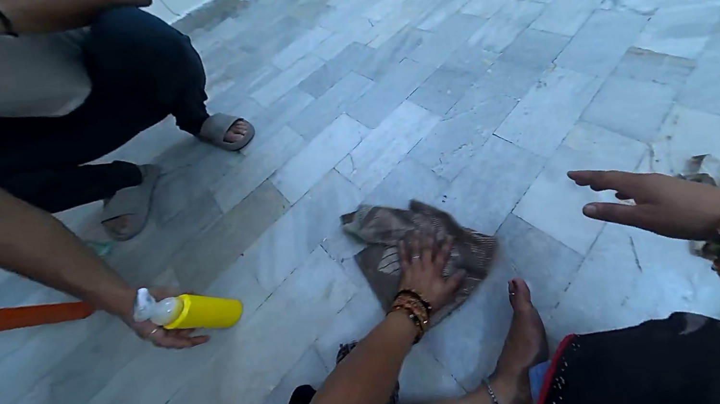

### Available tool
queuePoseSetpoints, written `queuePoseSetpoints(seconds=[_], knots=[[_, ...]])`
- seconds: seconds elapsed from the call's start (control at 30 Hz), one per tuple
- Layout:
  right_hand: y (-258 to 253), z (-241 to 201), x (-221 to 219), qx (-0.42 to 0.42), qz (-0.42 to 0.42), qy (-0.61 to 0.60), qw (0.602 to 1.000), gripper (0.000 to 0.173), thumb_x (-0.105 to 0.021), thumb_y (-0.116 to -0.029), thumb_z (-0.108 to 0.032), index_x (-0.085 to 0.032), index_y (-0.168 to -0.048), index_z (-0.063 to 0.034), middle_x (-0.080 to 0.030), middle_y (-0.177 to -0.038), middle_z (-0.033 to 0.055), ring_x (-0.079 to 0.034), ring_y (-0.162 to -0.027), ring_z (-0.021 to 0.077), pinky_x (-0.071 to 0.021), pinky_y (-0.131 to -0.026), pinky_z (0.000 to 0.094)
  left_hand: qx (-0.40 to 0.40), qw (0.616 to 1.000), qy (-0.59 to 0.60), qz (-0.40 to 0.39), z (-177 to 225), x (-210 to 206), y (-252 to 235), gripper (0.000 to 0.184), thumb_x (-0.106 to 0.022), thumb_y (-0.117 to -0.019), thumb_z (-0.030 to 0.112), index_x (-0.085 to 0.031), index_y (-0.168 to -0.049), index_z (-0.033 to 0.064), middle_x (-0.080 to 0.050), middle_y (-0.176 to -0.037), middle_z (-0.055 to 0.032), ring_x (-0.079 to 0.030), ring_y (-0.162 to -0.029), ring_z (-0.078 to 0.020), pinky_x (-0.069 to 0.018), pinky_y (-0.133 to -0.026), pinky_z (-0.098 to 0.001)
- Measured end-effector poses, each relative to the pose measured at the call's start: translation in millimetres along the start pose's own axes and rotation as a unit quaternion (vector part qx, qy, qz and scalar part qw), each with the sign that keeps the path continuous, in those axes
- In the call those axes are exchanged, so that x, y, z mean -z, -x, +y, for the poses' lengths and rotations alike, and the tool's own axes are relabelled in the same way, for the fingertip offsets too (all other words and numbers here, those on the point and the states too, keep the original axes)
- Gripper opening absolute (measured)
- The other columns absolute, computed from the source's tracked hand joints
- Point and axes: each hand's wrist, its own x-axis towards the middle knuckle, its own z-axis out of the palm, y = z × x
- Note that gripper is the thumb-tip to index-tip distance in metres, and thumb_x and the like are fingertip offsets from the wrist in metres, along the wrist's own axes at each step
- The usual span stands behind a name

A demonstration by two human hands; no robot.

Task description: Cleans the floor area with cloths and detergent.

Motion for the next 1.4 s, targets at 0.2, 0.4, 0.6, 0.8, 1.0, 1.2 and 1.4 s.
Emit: queuePoseSetpoints(seconds=[0.2, 0.4, 0.6, 0.8, 1.0, 1.2, 1.4], knots=[[-6.4, 7.4, -10.5, 0.027, -0.009, 0.036, 0.999, 0.058, -0.061, -0.1022, -0.042, -0.049, -0.155, -0.0209, -0.057, -0.15, 0.0084, -0.058, -0.134, 0.0318, -0.0458, -0.109, 0.0593, -0.228, 0.973, -0.003, -0.04, 71.7, 9.1, -99.7, 0.065, -0.049, -0.1, 0.065, -0.038, -0.159, 0.0409, -0.02, -0.173, 0.0014, -0.005, -0.161, -0.0332, 0.0046, -0.12, -0.0741], [-7.6, 9.4, -7.6, -0.034, -0.056, 0.035, 0.997, 0.059, -0.063, -0.1029, -0.028, -0.045, -0.156, -0.0113, -0.052, -0.154, 0.015, -0.051, -0.14, 0.037, -0.0417, -0.113, 0.0586, -0.069, 0.997, 0.032, 0.016, 4.3, 47.1, -175.8, 0.064, -0.043, -0.1005, 0.068, -0.035, -0.159, 0.0445, -0.02, -0.173, 0.0059, 0.002, -0.16, -0.0404, 0.0073, -0.116, -0.0779], [-15.3, 1.2, -9.8, -0.062, -0.09, 0.007, 0.994, 0.061, -0.06, -0.104, -0.024, -0.04, -0.158, -0.0072, -0.047, -0.156, 0.0201, -0.048, -0.142, 0.0374, -0.0402, -0.115, 0.0553, 0.132, 0.987, 0.039, 0.082, -152.8, 69.8, -139.4, 0.064, -0.037, -0.1023, 0.069, -0.032, -0.161, 0.043, -0.02, -0.173, 0.0031, -0.005, -0.16, -0.0396, 0.0021, -0.118, -0.0772], [-11.1, -47.9, -12.7, -0.13, -0.092, 0.02, 0.987, 0.051, -0.056, -0.1069, -0.018, -0.043, -0.155, -0.0038, -0.047, -0.156, 0.02, -0.05, -0.141, 0.0383, -0.0393, -0.114, 0.0565, 0.313, 0.943, 0.039, 0.106, -233.8, 69.3, -31.3, 0.067, -0.037, -0.1025, 0.068, -0.029, -0.163, 0.0399, -0.016, -0.174, 0.0001, -0.006, -0.16, -0.0411, -0.0001, -0.119, -0.0762], [-11.3, -1.2, -6.9, -0.018, -0.078, 0.018, 0.997, 0.065, -0.062, -0.103, -0.04, -0.04, -0.159, -0.0143, -0.05, -0.155, 0.0177, -0.052, -0.139, 0.038, -0.0427, -0.113, 0.0565, 0.397, 0.913, 0.054, 0.082, -191.6, 49.5, 39.9, 0.077, -0.037, -0.1024, 0.068, -0.022, -0.166, 0.028, -0.004, -0.175, -0.0078, 0.001, -0.16, -0.042, 0.0016, -0.121, -0.073], [-17.0, -25.8, -16.2, -0.007, -0.112, 0.006, 0.994, 0.067, -0.058, -0.1052, -0.041, -0.037, -0.16, -0.0091, -0.046, -0.157, 0.0209, -0.048, -0.142, 0.0381, -0.0349, -0.119, 0.056, 0.326, 0.943, 0.044, 0.054, -74.2, 24.8, 46.0, 0.081, -0.037, -0.1022, 0.067, -0.021, -0.166, 0.0201, -0.008, -0.173, -0.0166, 0.0, -0.159, -0.0454, 0.0049, -0.122, -0.0702], [-7.2, -36.5, -42.4, 0.023, -0.136, -0.006, 0.99, 0.066, -0.057, -0.1054, -0.04, -0.038, -0.159, -0.0067, -0.05, -0.153, 0.0223, -0.052, -0.138, 0.0381, -0.0377, -0.117, 0.0552, 0.155, 0.986, 0.056, -0.011, 12.2, 13.5, 49.6, 0.072, -0.039, -0.1087, 0.049, -0.023, -0.164, 0.0072, -0.013, -0.172, -0.0211, -0.005, -0.159, -0.0446, -0.002, -0.126, -0.0644]])
